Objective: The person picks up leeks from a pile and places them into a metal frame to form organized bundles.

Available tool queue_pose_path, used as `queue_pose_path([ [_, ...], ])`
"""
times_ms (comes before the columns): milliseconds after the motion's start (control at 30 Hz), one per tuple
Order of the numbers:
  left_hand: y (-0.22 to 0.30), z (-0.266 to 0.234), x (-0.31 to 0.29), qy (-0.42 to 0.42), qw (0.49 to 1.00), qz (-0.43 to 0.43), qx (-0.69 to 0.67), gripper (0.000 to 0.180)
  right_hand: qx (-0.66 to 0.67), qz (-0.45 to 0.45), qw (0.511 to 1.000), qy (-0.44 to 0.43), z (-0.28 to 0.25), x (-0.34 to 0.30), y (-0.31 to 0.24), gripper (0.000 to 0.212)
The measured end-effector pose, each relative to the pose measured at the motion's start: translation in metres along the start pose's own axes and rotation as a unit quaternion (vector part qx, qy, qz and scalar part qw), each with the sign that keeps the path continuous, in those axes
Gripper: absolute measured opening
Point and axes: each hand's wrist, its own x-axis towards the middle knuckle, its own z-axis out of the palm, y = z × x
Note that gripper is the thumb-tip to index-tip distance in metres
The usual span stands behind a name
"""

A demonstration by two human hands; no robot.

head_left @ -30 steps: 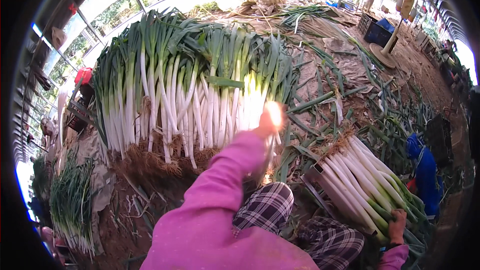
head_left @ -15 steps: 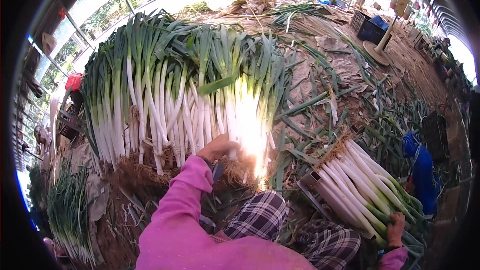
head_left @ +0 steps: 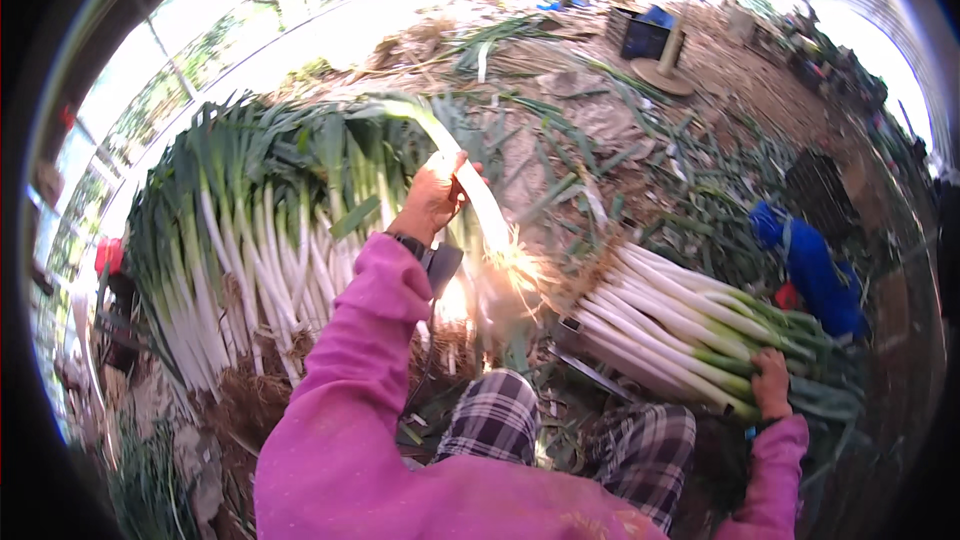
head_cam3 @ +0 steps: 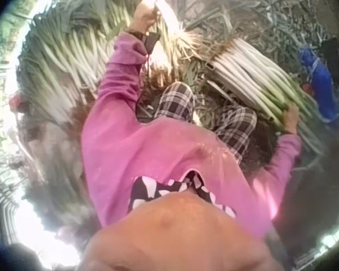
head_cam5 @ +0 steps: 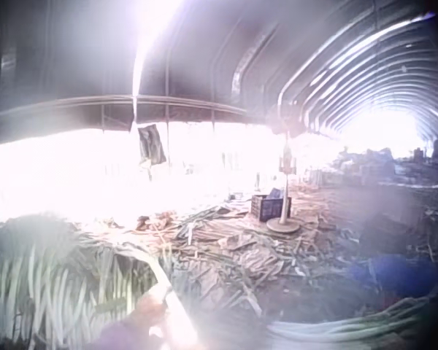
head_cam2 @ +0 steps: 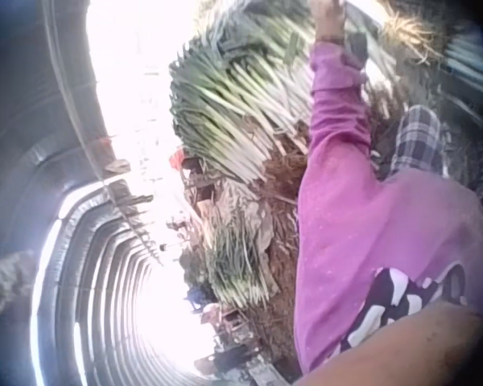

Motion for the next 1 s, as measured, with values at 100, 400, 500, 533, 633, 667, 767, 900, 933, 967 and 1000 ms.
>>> queue_pose_path([
  [100, 0.001, 0.077, -0.058, -0.128, 0.985, 0.057, 0.104, 0.029, -0.042, -0.039, 0.998, 0.037, 0.001, 0.006, -0.007, 0.025],
  [400, -0.057, 0.203, -0.119, -0.395, 0.784, 0.167, 0.449, 0.067, -0.089, 0.030, 0.994, 0.057, -0.042, -0.031, -0.020, 0.045],
  [500, -0.119, 0.215, -0.100, -0.422, 0.683, 0.277, 0.528, 0.057, -0.123, 0.024, 0.984, 0.126, -0.056, -0.059, -0.012, 0.043],
  [533, -0.146, 0.209, -0.092, -0.422, 0.642, 0.334, 0.546, 0.054, -0.120, 0.022, 0.979, 0.164, -0.052, -0.066, -0.012, 0.041],
  [633, -0.223, 0.196, -0.077, -0.512, 0.512, 0.298, 0.622, 0.045, -0.121, 0.031, 0.981, 0.146, -0.048, -0.092, -0.008, 0.036],
  [667, -0.244, 0.197, -0.079, -0.538, 0.465, 0.246, 0.658, 0.043, -0.117, 0.050, 0.987, 0.103, -0.047, -0.106, -0.004, 0.034],
  [767, -0.291, 0.187, -0.079, -0.484, 0.492, 0.277, 0.668, 0.038, -0.100, 0.035, 0.988, 0.110, -0.046, -0.114, -0.003, 0.031],
  [900, -0.318, 0.207, -0.102, -0.401, 0.524, 0.323, 0.678, 0.046, -0.082, 0.047, 0.983, 0.157, -0.052, -0.103, -0.010, 0.026],
  [933, -0.321, 0.215, -0.110, -0.377, 0.555, 0.322, 0.668, 0.048, -0.080, 0.044, 0.984, 0.155, -0.054, -0.095, -0.014, 0.026],
  [967, -0.323, 0.222, -0.115, -0.362, 0.588, 0.315, 0.651, 0.049, -0.108, 0.042, 0.979, 0.167, -0.057, -0.087, -0.020, 0.024],
  [1000, -0.326, 0.227, -0.119, -0.360, 0.590, 0.312, 0.652, 0.049, -0.136, 0.041, 0.974, 0.178, -0.059, -0.082, -0.025, 0.023],
])
